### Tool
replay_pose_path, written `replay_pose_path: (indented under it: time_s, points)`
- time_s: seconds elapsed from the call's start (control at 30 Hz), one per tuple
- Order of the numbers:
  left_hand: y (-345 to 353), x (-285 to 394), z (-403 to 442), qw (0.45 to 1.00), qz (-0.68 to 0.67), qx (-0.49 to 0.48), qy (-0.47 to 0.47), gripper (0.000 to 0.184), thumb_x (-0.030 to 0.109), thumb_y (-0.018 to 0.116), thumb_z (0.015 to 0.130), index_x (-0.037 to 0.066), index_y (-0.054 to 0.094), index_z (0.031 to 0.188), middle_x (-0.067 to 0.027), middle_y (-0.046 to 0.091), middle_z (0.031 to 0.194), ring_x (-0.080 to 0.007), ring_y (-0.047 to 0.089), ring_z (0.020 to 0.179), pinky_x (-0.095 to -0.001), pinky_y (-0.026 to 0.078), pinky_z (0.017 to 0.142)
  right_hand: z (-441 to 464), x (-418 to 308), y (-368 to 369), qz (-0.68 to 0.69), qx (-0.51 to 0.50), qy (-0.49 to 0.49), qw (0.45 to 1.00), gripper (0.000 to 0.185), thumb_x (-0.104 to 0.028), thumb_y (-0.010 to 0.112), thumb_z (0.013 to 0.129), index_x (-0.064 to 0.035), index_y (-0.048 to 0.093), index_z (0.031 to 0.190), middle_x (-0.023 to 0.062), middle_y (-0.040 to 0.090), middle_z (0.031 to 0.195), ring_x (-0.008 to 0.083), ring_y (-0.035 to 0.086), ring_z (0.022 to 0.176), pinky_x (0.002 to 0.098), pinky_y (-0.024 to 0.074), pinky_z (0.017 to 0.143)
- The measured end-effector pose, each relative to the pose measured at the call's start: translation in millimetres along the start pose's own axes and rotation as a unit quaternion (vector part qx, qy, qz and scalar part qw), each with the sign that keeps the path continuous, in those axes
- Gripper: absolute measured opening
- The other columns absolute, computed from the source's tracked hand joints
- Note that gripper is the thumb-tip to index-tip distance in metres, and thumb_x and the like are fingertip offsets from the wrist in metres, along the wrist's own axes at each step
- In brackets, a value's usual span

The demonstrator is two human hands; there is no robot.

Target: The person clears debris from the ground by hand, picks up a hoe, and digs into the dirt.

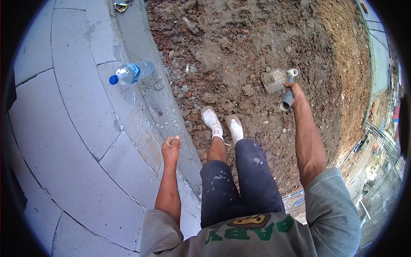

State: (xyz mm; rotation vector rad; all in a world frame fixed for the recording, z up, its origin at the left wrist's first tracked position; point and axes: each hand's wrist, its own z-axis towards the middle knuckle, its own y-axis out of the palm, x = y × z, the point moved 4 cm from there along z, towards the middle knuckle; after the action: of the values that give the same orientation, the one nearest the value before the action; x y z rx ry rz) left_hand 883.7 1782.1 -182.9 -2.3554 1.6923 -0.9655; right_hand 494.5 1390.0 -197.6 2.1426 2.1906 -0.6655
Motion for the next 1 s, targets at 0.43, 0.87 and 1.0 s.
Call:
replay_pose_path:
  time_s: [0.43,0.87,1.0]
  points:
    - [45,77,-12,0.996,-0.079,-0.037,-0.037,0.027,0.025,0.063,0.091,-0.001,0.064,0.097,-0.0064,0.065,0.076,-0.0120,0.059,0.063,-0.0271,0.046,0.059,38,-9,47,0.025,-0.007,-0.001,1.000,0.018,-0.010,0.061,0.081,-0.0035,0.051,0.094,0.0045,0.050,0.073,0.0200,0.048,0.056,0.0355,0.0434,0.051]
    - [43,158,28,0.993,-0.103,-0.053,0.000,0.026,0.023,0.062,0.091,-0.002,0.063,0.099,-0.0051,0.065,0.078,-0.0107,0.057,0.064,-0.0269,0.047,0.059,18,-28,-27,-0.117,-0.015,0.033,0.992,0.009,-0.015,0.060,0.078,-0.0072,0.056,0.082,0.0044,0.054,0.062,0.0179,0.051,0.046,0.0331,0.0439,0.042]
    - [23,136,43,0.998,-0.031,-0.057,-0.013,0.026,0.028,0.062,0.091,0.002,0.064,0.096,-0.0046,0.065,0.079,-0.0128,0.060,0.066,-0.0287,0.048,0.063,17,9,-62,-0.153,0.000,0.051,0.987,0.012,-0.018,0.061,0.078,-0.0088,0.058,0.084,0.0046,0.052,0.063,0.0196,0.050,0.048,0.0355,0.0439,0.044]
